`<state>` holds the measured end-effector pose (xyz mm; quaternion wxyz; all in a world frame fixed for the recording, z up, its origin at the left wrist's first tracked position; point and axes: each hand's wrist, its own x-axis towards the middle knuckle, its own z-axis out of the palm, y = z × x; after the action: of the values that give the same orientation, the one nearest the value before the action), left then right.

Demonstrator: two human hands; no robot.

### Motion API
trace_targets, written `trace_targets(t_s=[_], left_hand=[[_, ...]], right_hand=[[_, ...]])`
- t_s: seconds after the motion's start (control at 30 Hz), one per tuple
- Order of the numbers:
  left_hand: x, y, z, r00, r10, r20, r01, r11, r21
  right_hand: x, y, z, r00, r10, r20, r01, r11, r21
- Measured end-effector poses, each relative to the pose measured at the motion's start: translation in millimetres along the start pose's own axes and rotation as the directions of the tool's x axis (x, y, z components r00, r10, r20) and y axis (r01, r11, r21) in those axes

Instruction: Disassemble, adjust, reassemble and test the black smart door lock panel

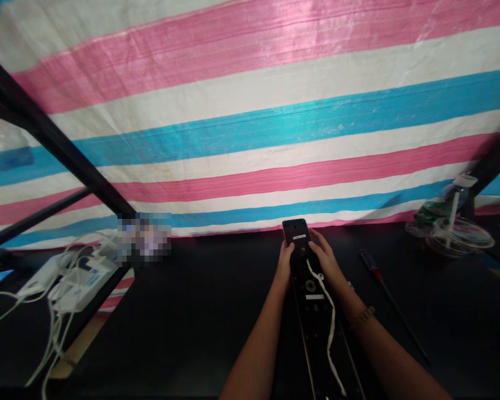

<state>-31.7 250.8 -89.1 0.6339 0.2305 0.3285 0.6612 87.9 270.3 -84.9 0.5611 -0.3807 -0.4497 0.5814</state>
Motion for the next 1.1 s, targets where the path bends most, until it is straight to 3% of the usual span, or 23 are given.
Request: trace_targets(t_s=[0.57, 1.1], left_hand=[[-8.3, 5.9, 4.4, 0.999, 0.024, 0.038, -0.027, 0.998, 0.058], [-6.1, 5.3, 2.1, 1.000, 0.014, -0.002, -0.014, 0.996, 0.085]], right_hand=[[-5.6, -4.2, -0.6, 0.999, -0.007, 0.034, 0.007, 1.000, 0.001], [-2.9, -2.0, 0.2, 0.999, -0.034, 0.008, 0.034, 0.999, -0.022]])
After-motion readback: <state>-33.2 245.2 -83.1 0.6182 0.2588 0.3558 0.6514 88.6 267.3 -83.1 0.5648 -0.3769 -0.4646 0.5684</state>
